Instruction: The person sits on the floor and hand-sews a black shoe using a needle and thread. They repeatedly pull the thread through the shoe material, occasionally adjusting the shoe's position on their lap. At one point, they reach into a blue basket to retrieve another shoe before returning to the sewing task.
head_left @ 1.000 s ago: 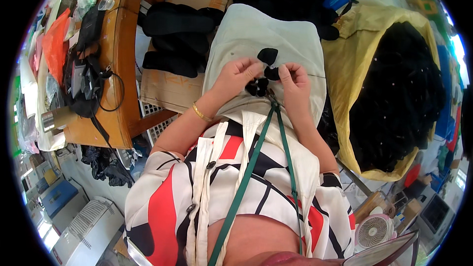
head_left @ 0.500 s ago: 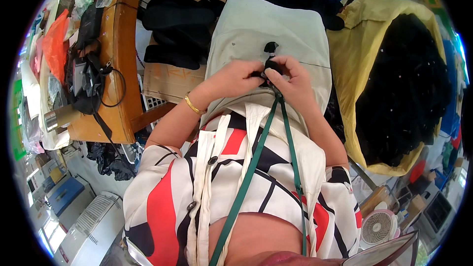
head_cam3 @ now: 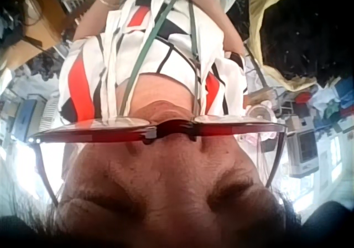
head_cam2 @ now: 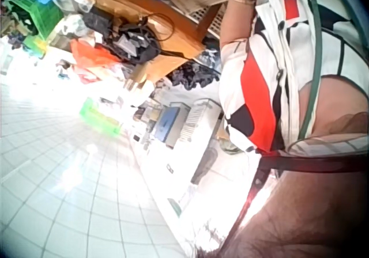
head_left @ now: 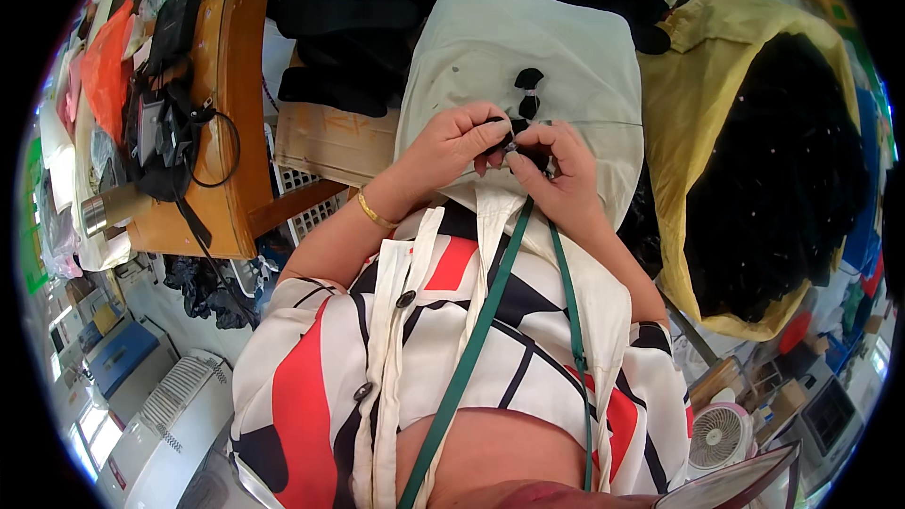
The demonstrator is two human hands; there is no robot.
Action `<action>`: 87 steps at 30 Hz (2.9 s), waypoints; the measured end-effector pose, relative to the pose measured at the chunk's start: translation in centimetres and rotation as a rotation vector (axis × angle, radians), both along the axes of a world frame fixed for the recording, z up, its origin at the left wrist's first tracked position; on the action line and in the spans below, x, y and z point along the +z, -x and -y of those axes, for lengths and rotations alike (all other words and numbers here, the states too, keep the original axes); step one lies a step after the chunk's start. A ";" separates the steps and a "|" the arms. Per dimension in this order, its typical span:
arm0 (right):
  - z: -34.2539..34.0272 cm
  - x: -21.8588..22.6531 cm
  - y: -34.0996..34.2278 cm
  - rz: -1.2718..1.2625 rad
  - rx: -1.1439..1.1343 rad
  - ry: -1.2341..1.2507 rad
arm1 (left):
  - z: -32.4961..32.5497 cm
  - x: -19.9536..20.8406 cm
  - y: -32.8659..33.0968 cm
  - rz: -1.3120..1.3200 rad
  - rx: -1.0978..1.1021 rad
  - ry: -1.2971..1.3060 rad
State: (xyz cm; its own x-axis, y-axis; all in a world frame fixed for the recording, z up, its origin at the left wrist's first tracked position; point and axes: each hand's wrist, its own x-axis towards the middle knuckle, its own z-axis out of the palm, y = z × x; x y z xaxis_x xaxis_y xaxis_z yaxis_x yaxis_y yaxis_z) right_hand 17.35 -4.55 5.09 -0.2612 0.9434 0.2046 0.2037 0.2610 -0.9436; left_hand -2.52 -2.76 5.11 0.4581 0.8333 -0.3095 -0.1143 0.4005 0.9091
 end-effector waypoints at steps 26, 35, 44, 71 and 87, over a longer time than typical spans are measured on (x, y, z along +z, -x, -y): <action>0.8 -1.2 0.7 0.056 0.039 -0.196 | 2.6 -0.4 -2.2 0.295 0.347 0.378; 0.7 -0.5 0.7 0.119 0.004 -0.310 | 2.0 -0.3 -1.8 0.294 0.252 0.407; 0.6 -0.3 0.6 0.124 0.069 -0.253 | 2.4 -0.4 -2.0 0.278 0.266 0.424; 1.2 -1.3 -0.1 -0.388 -0.099 0.480 | 1.6 -1.5 -0.9 0.125 0.222 0.081; -0.1 -1.0 -2.4 -0.249 -0.160 0.326 | -1.8 0.2 1.3 -0.446 -0.270 -0.705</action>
State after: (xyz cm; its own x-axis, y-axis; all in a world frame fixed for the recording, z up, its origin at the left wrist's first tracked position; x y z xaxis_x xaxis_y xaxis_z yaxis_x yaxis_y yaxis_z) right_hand 19.75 -4.45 4.04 -0.0872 0.9936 -0.0722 -0.0263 -0.0748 -0.9969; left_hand -3.84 -0.94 5.30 0.6265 0.7784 0.0398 0.3282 -0.3098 0.8924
